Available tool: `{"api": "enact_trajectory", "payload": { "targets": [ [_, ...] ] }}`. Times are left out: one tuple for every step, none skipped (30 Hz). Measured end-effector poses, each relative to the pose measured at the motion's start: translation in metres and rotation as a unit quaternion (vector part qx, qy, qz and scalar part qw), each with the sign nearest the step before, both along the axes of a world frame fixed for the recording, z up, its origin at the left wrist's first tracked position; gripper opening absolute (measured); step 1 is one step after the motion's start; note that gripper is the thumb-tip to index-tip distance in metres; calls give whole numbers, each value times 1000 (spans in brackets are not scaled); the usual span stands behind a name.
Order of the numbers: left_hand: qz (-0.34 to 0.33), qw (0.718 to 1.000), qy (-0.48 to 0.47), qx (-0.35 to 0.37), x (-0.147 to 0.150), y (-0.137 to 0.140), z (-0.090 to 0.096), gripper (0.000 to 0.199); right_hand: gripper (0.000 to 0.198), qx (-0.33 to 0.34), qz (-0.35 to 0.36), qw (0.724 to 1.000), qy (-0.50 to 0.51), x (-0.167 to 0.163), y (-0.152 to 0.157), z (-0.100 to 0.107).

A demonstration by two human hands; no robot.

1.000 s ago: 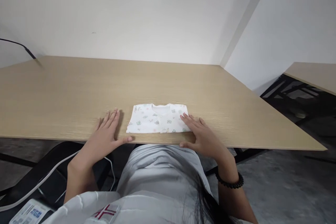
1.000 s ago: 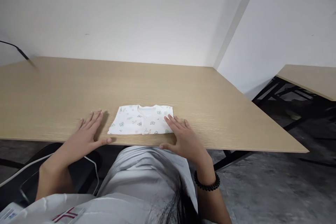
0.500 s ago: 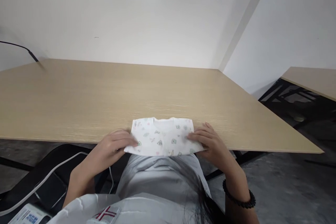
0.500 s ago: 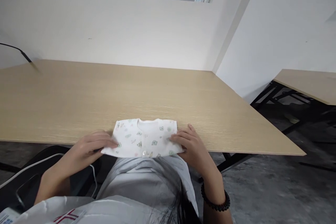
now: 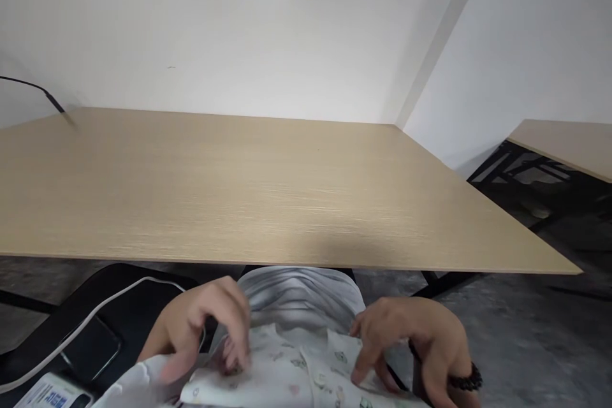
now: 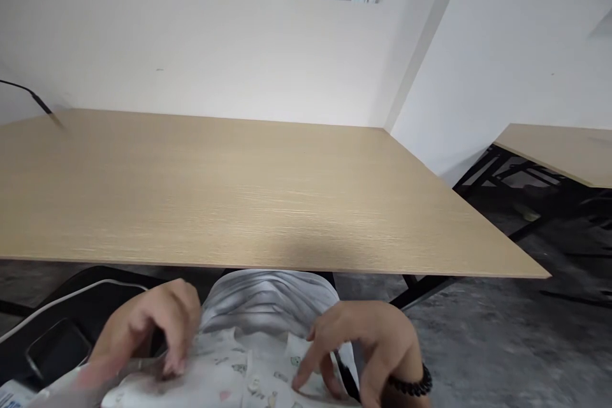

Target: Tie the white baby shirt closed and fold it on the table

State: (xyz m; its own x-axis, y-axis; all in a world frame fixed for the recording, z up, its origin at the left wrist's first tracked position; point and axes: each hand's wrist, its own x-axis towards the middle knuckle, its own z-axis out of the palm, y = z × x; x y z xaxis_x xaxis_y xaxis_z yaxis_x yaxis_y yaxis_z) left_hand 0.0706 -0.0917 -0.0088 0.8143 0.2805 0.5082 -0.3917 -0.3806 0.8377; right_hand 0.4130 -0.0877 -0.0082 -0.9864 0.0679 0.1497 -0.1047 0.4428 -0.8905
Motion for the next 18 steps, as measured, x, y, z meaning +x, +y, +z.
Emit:
{"api": "enact_trajectory", "payload": {
  "targets": [
    [35,999,27,-5,6,1,-1,66,83,-33,-17,999,4,-7,1,-3],
    [68,995,71,2,11,1,-1,61,77,-57,-52,997,7,-15,1,-4],
    [88,988,124,19,16,0,1,56,69,-60,-94,994,8,-24,-1,-4],
    [87,980,176,42,20,-1,3,53,59,-35,-135,990,-4,-32,-3,-4],
    [69,971,218,64,23,-2,7,51,50,1,-160,987,-18,-40,-7,-2],
    [42,964,249,82,26,-3,10,50,44,34,-163,986,-32,-48,-10,-1],
    [14,959,267,94,27,-4,13,51,41,58,-153,985,-46,-54,-13,0],
    [-6,956,276,102,28,-4,15,51,39,70,-141,986,-57,-59,-15,1],
    [-13,955,278,105,29,-5,16,50,38,75,-135,986,-65,-62,-17,1],
    [-8,955,277,105,28,-5,16,48,36,77,-137,985,-70,-64,-18,1],
    [4,955,279,102,28,-6,15,44,33,81,-148,983,-73,-64,-19,1],
    [19,954,284,98,27,-6,14,39,30,87,-162,980,-71,-63,-19,0],
    [36,951,293,91,26,-7,12,34,27,93,-176,978,-63,-62,-19,1],
    [53,948,302,81,26,-8,10,29,24,96,-192,975,-53,-61,-20,1],
    [67,947,308,65,27,-9,8,25,21,95,-213,972,-45,-61,-21,2],
    [79,947,307,42,28,-10,6,23,18,92,-240,966,-36,-60,-22,3],
    [90,950,298,13,29,-12,4,21,15,88,-275,957,-32,-61,-24,4],
    [105,954,281,-24,31,-12,2,20,13,90,-316,944,-31,-62,-25,5]
  ]
}}
